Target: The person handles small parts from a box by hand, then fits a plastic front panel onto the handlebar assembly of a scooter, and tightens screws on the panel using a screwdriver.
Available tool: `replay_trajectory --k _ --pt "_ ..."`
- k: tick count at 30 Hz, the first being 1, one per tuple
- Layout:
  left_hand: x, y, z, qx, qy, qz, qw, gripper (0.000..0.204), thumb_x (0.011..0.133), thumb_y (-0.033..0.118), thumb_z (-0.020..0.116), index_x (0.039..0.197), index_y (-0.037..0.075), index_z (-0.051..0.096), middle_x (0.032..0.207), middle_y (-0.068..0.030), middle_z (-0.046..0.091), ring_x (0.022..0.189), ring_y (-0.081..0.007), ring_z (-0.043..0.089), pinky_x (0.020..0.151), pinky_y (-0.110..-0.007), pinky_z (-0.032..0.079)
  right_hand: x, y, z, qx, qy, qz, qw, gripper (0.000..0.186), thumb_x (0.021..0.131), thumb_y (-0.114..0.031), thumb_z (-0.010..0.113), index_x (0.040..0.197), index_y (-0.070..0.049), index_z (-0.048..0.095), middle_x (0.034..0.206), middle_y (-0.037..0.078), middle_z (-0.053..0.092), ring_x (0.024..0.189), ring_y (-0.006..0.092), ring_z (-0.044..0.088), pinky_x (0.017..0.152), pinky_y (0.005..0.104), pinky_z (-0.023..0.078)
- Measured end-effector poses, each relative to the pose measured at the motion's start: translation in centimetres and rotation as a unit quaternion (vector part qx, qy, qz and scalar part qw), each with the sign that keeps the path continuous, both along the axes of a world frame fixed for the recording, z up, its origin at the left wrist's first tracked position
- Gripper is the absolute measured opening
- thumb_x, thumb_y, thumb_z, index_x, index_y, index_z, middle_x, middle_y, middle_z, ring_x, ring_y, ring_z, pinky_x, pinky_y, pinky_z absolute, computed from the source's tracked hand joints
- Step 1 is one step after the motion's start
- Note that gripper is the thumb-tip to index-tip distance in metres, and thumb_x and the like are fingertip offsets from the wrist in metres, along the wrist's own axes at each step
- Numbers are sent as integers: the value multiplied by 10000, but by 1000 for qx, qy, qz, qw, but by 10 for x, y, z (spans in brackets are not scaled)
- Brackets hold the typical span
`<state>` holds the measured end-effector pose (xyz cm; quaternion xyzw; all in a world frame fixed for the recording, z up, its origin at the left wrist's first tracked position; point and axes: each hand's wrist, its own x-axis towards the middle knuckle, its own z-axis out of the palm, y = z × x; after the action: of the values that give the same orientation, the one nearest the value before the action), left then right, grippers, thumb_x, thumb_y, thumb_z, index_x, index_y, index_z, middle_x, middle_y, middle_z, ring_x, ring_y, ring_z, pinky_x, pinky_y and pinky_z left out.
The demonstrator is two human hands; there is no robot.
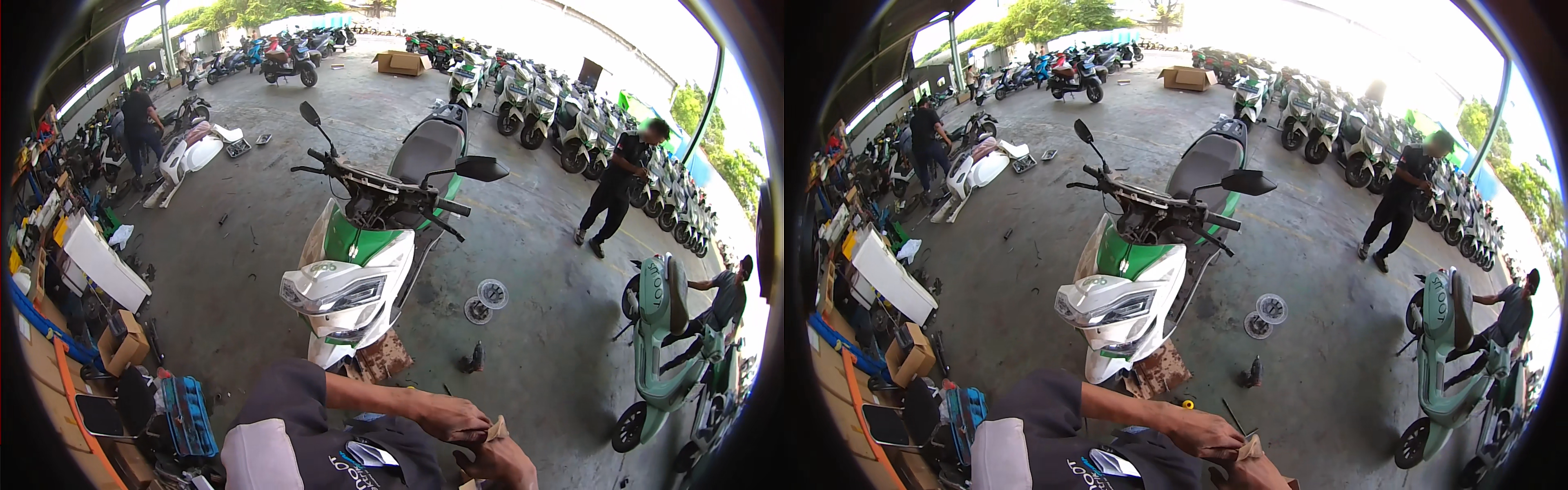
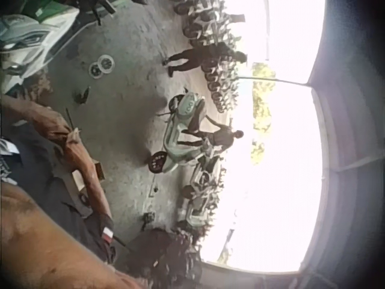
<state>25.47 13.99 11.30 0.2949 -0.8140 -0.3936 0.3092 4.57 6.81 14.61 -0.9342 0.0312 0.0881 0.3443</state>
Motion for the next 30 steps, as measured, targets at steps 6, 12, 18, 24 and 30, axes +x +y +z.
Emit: replay_trajectory --k 6,12,18,24,30 --pt "-11 5 -1 -47 -23 42 998 307 1038 203 472 1148 -73 548 1063 -255 628 945 -433 630 771 -468 528 -3 0 1 7 -48 44 998 487 810 -110 663 1295 -153 645 1181 212 665 1106 389 638 941 465 516" --pt "-7 11 -3 -127 -105 46 985 189 995 167 551 997 -21 566 855 -167 632 702 -370 644 566 -437 506 -34 -19 -10 -1 66 71 995 375 819 -118 621 1182 -160 708 985 166 692 971 353 684 815 439 569" --pt "19 36 -14 -141 -146 28 979 160 981 191 578 1016 39 611 987 -145 673 879 -319 672 716 -411 530 -80 -37 68 -58 10 -325 944 383 700 -137 721 1065 -223 802 1373 204 597 976 311 731 883 396 576" --pt "-12 -10 5 -317 -23 158 935 356 1065 345 427 1106 32 591 1184 -191 573 1172 -382 532 1015 -483 418 -31 0 26 57 147 -119 980 308 787 -242 732 1081 -169 789 1278 190 649 1113 295 652 938 377 538" --pt "-4 -8 0 91 -16 9 996 328 1047 333 525 1110 46 670 1104 -160 660 946 -365 655 805 -416 530 -17 0 13 142 3 -46 989 279 844 -229 712 1113 -188 777 1184 116 687 1103 282 626 910 391 534"
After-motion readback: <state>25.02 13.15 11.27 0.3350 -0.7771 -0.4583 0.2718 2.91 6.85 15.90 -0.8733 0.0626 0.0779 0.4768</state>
